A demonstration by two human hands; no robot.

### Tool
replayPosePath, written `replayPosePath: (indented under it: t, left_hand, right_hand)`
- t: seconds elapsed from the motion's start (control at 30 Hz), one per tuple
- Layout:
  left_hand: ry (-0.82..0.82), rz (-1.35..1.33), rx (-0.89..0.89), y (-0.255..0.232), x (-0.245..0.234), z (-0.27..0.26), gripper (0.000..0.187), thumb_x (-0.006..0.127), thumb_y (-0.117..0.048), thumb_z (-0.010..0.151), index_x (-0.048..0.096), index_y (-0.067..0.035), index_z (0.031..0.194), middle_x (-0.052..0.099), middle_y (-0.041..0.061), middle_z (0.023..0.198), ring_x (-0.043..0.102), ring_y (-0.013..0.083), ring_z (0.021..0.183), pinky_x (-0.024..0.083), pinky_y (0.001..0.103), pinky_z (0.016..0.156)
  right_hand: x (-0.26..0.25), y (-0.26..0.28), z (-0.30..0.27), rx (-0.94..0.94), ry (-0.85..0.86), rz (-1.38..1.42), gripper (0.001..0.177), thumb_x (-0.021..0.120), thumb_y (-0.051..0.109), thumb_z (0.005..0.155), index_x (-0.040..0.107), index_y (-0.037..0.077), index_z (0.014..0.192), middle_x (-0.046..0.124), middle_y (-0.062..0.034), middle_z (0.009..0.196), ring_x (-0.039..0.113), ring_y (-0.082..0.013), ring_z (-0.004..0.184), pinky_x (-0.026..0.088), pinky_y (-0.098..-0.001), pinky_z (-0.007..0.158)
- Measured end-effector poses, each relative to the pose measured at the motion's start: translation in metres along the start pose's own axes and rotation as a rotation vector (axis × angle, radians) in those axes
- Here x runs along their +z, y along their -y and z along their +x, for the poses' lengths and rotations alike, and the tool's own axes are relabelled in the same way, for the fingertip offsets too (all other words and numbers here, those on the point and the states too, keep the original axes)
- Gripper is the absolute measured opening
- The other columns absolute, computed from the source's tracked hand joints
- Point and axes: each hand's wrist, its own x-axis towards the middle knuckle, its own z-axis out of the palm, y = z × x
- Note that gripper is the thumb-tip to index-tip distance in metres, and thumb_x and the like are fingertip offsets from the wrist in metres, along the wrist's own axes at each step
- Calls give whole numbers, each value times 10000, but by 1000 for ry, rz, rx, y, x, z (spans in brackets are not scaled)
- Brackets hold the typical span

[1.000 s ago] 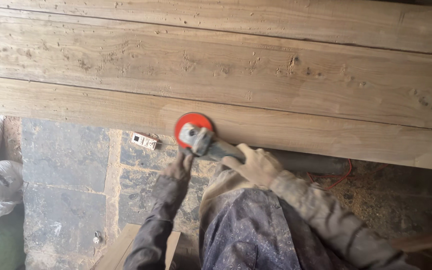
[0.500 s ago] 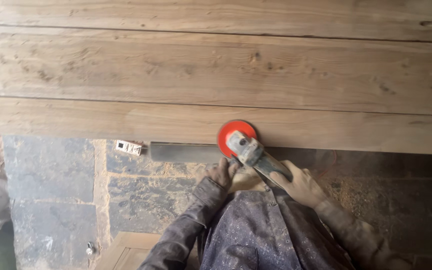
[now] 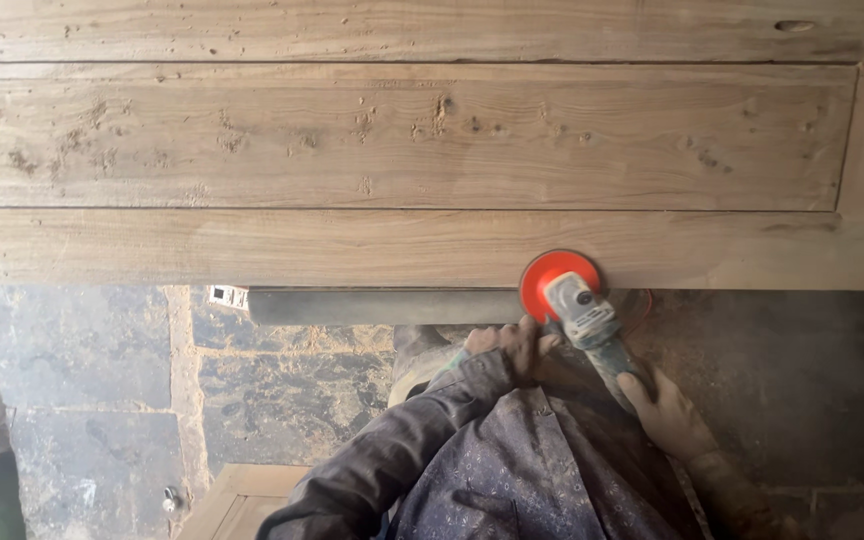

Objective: The person uses an electric sander to smooth the surface of a large wooden board. The sander is moved back and forth across the wood, generating sawdust as the surface is refined.

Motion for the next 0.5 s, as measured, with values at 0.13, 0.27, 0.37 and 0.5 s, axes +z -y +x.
replayPosePath:
  t: [0.13, 0.27, 0.37, 0.5]
  left_hand:
    - [-128, -7, -17, 4, -14, -11, 567, 366, -651, 1049, 591, -141, 1150, 737, 122, 751, 717, 296, 644, 550, 456, 576]
    - [-76, -78, -192, 33, -41, -32, 575, 382, -671, 997, 574, -158, 1172, 731, 112, 768, 702, 286, 612, 558, 469, 553]
    - [-104, 29, -268, 73, -65, -63, 543, 384, -653, 1030, 570, -158, 1153, 710, 74, 688, 666, 210, 528, 535, 467, 720]
    - [-107, 25, -461, 136, -95, -113, 382, 408, -440, 1045, 535, -165, 1279, 648, 72, 778, 588, 168, 540, 541, 375, 457]
  right_hand:
    - [2, 16, 1, -95, -20, 55, 669, 553, 553, 909, 592, 96, 1396, 693, -265, 1247, 630, -429, 1236, 485, -491, 1017]
    - [16, 75, 4, -130, 33, -36, 655, 583, 549, 907, 602, 88, 1371, 725, -265, 1163, 682, -432, 1145, 533, -495, 961]
    - [34, 142, 7, -228, 148, -38, 652, 573, 572, 894, 607, 78, 1318, 780, -236, 1059, 777, -381, 1005, 598, -469, 870]
    - [67, 243, 4, -260, 307, -167, 691, 514, 620, 897, 560, 94, 1343, 793, -214, 951, 818, -338, 847, 655, -440, 730]
